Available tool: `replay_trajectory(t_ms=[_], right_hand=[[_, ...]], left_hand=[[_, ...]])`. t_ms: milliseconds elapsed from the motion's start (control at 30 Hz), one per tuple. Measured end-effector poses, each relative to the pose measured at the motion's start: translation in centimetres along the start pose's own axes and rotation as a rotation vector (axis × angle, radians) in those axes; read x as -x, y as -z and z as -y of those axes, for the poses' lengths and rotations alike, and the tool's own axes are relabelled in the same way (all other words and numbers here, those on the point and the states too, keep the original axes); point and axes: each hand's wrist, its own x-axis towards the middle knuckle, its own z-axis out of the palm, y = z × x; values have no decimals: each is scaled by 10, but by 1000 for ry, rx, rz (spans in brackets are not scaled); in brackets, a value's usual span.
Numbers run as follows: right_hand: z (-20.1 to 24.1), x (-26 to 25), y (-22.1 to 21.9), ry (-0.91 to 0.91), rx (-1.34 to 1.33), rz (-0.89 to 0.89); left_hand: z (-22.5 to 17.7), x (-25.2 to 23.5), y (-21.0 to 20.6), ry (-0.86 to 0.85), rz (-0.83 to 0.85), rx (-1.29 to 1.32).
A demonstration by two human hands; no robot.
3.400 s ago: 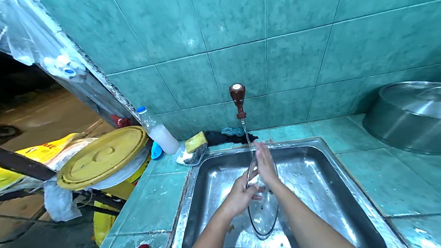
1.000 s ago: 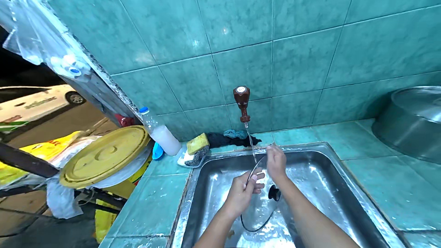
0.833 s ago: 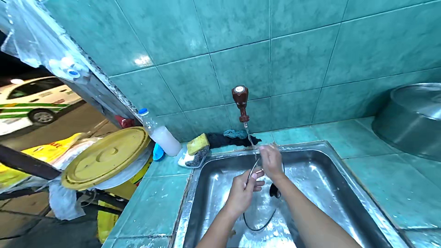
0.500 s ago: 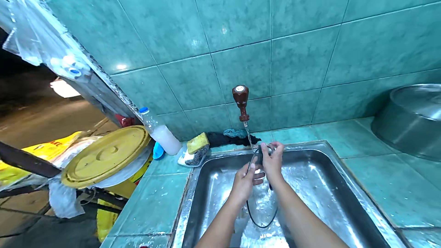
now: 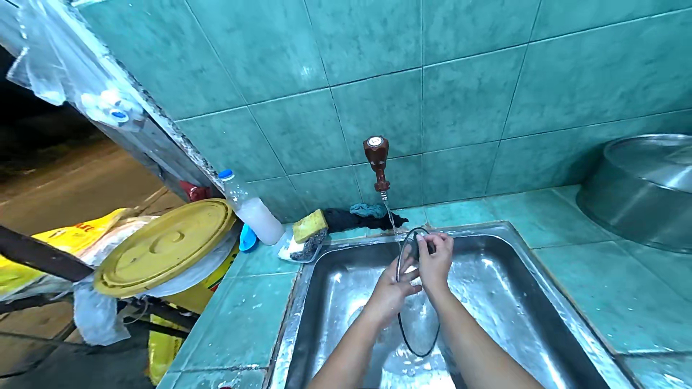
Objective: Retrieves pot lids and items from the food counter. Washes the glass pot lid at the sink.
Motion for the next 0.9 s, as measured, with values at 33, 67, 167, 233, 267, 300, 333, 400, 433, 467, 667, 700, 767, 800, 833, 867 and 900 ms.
replay_trajectory(t_ms=[33, 67, 167, 233, 267, 300, 333, 400, 433, 467, 667, 700, 767, 800, 833, 867, 900], right_hand=[[-1, 5, 1, 27, -13, 29], [1, 13, 3, 60, -35, 77], [10, 41, 7, 189, -111, 257], [4, 35, 11, 211, -126, 298], [-1, 26, 13, 187, -115, 299], [-5, 16, 14, 161, -103, 291], [-5, 11, 15, 145, -95, 288], [2, 22, 17, 199, -80, 327], [7, 34, 20, 253, -80, 354], [10, 43, 21, 302, -96, 361], [-4, -2, 18, 184, -73, 327], [-5, -1, 18, 205, -64, 344], [-1, 20, 19, 314, -57, 393], [0, 31, 20, 364, -69, 401], [-2, 36, 20, 393, -82, 388], [-6, 33, 22, 383, -79, 369], [-10, 24, 23, 333, -66, 348]], left_hand=[[0, 0, 1, 15, 12, -2], [0, -1, 3, 28, 5, 0], [0, -2, 6, 36, -77, -6], [2, 0, 8, 52, -41, 4], [4, 1, 9, 64, 4, 20], [5, 0, 9, 68, 41, 28], [5, 1, 8, 69, 54, 23], [3, 2, 6, 61, -1, -3], [2, 2, 6, 53, -49, -18], [2, 0, 8, 44, -67, -31], [4, -1, 9, 61, 50, -27], [4, -1, 9, 60, 40, -25], [4, -2, 10, 56, -31, -34], [3, -3, 12, 56, -56, -44], [3, -4, 14, 58, -49, -56], [4, -3, 14, 61, -39, -61], [4, -2, 14, 67, -11, -60]])
